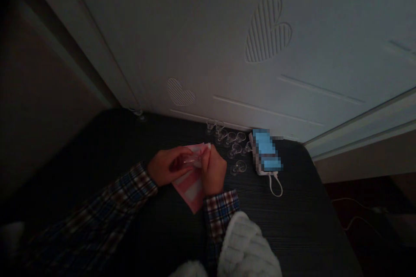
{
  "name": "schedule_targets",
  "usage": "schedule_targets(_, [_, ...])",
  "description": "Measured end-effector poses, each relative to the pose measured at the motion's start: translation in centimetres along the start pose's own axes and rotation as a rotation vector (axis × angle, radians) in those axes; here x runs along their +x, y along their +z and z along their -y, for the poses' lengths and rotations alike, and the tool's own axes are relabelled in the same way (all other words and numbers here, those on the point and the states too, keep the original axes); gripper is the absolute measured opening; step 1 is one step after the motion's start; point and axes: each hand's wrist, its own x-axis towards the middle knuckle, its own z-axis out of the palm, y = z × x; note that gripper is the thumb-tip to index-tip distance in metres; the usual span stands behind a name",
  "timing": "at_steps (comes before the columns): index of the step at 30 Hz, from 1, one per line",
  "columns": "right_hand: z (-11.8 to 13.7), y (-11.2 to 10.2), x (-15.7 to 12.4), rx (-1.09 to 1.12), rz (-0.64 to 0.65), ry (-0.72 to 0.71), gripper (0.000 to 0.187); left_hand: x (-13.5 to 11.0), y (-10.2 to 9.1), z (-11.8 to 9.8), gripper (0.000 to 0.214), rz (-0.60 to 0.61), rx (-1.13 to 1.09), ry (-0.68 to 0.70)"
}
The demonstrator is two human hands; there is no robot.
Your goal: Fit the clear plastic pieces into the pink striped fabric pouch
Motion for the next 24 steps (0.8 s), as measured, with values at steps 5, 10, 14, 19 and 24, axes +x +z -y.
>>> schedule_targets(5, [0.19, 0.13, -0.15, -0.001, 0.048, -0.013, 0.033, -0.01, -0.21, 0.08, 0.019, 0.002, 0.057, 0.029])
schedule_targets(10, [0.47, -0.13, -0.33, 0.004, 0.082, -0.055, 0.032, 0.13, -0.67, 0.07, 0.019, 0.02, 0.034, 0.052])
schedule_targets(14, [0.26, -0.23, -0.17, 0.005, 0.042, -0.031, 0.033, 0.31, -0.45, -0.19, 0.039, 0.027, -0.081, -0.015])
schedule_targets(19, [0.07, 0.08, -0.06, 0.015, 0.049, -0.023, 0.036, 0.32, -0.08, -0.38, 0.026, 0.012, -0.063, -0.014])
schedule_targets(24, [0.2, 0.12, -0.18, 0.013, 0.119, -0.066, 0.033, 0.23, -0.37, -0.21, 0.016, 0.057, -0.016, 0.028])
